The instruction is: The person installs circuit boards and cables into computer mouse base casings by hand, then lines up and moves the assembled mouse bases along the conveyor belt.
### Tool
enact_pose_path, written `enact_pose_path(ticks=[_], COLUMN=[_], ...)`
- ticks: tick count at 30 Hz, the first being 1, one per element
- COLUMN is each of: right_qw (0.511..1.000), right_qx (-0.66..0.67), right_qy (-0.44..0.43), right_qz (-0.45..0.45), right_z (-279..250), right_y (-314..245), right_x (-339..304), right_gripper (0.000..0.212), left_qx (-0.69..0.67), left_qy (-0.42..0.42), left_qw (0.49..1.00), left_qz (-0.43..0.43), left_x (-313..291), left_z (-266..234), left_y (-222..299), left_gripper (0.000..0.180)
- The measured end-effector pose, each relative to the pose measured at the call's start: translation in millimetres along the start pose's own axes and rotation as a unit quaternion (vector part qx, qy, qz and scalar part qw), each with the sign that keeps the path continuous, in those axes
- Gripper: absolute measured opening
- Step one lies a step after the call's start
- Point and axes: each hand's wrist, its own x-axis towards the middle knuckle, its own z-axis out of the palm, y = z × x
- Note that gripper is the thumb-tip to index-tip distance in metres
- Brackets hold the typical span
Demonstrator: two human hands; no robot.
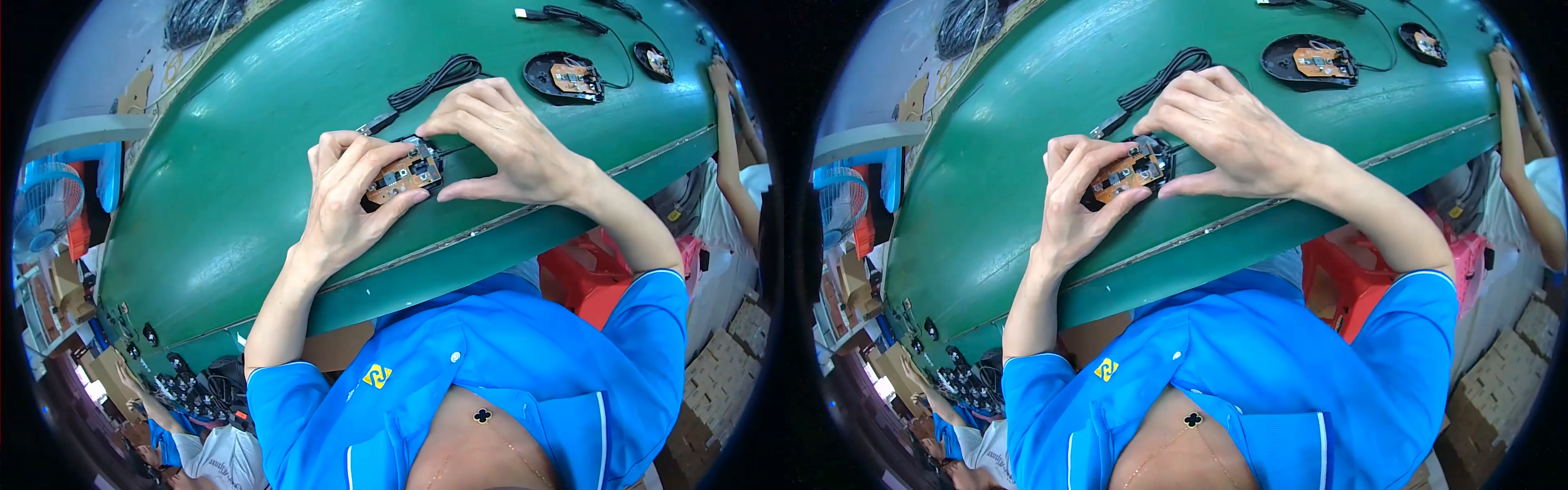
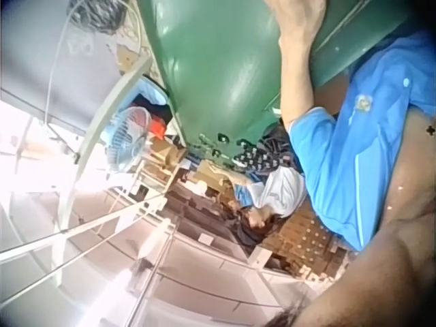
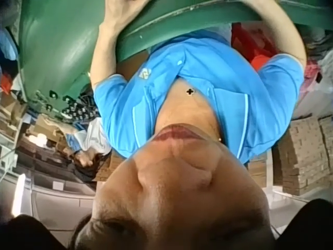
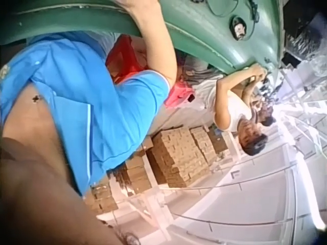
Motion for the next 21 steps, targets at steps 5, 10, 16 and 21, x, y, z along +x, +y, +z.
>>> enact_pose_path(ticks=[5,10,16,21], right_qw=[0.996,0.990,0.980,0.982], right_qx=[0.072,0.103,0.136,0.121], right_qy=[-0.049,-0.061,-0.082,-0.077], right_qz=[0.024,0.077,0.124,0.121], right_z=[11,10,4,6], right_y=[7,8,0,0], right_x=[-4,-8,-2,-2], right_gripper=[0.043,0.041,0.038,0.036], left_qx=[-0.021,-0.107,-0.081,-0.110], left_qy=[-0.003,0.012,-0.005,-0.034], left_qw=[1.000,0.994,0.996,0.991], left_qz=[-0.011,-0.019,-0.039,-0.070], left_x=[1,2,-5,0], left_z=[1,1,-1,-3], left_y=[-2,-7,-15,-14], left_gripper=[0.047,0.046,0.043,0.041])
